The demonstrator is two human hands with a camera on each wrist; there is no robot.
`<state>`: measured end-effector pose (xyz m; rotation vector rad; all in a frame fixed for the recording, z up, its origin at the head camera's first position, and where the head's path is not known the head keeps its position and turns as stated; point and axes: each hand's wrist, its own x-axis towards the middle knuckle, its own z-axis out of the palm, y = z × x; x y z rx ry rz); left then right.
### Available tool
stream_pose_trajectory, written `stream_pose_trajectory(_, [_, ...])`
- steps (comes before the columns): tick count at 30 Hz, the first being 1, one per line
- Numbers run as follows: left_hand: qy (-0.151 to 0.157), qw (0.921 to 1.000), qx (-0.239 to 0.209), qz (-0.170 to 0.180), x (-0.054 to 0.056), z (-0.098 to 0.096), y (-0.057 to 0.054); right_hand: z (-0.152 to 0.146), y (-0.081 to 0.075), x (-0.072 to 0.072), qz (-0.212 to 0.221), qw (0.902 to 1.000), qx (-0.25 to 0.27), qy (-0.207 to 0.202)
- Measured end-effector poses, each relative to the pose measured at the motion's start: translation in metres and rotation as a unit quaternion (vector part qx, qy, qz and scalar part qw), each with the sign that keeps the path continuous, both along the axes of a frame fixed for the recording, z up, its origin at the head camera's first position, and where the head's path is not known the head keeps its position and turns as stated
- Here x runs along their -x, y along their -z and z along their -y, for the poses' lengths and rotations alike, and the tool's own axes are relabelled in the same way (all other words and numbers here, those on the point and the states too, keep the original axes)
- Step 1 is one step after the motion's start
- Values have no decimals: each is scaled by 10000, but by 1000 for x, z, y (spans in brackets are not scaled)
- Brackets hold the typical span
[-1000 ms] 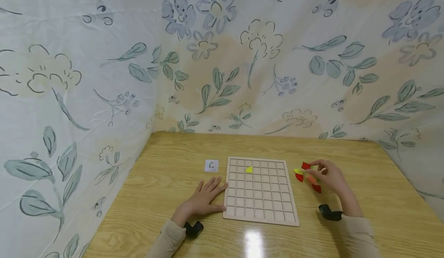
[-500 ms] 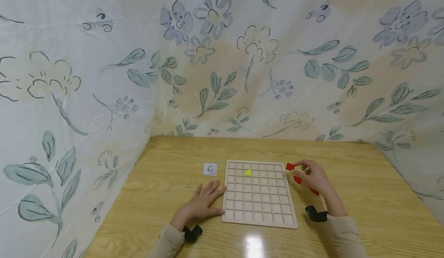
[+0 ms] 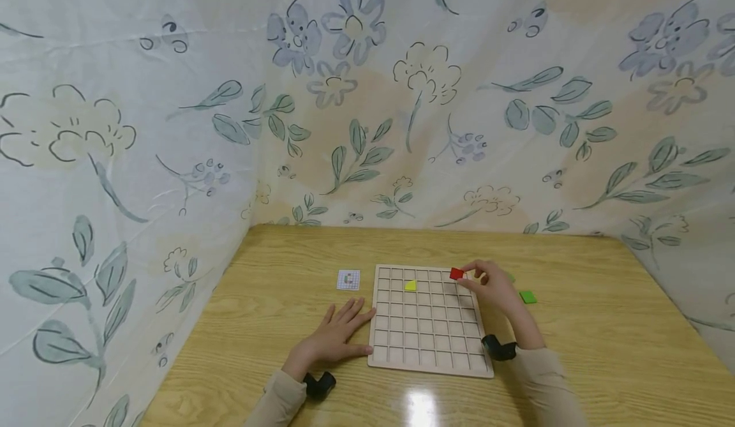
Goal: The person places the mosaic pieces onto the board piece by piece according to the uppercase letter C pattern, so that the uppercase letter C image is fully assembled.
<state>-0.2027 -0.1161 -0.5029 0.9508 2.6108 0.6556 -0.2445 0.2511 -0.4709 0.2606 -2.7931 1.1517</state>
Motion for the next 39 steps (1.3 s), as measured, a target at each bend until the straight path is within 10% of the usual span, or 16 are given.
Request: stream_pose_trajectory(39, [-43,9999,1,106,0,-1,-2,50,30,29,765,9963,-223,-309])
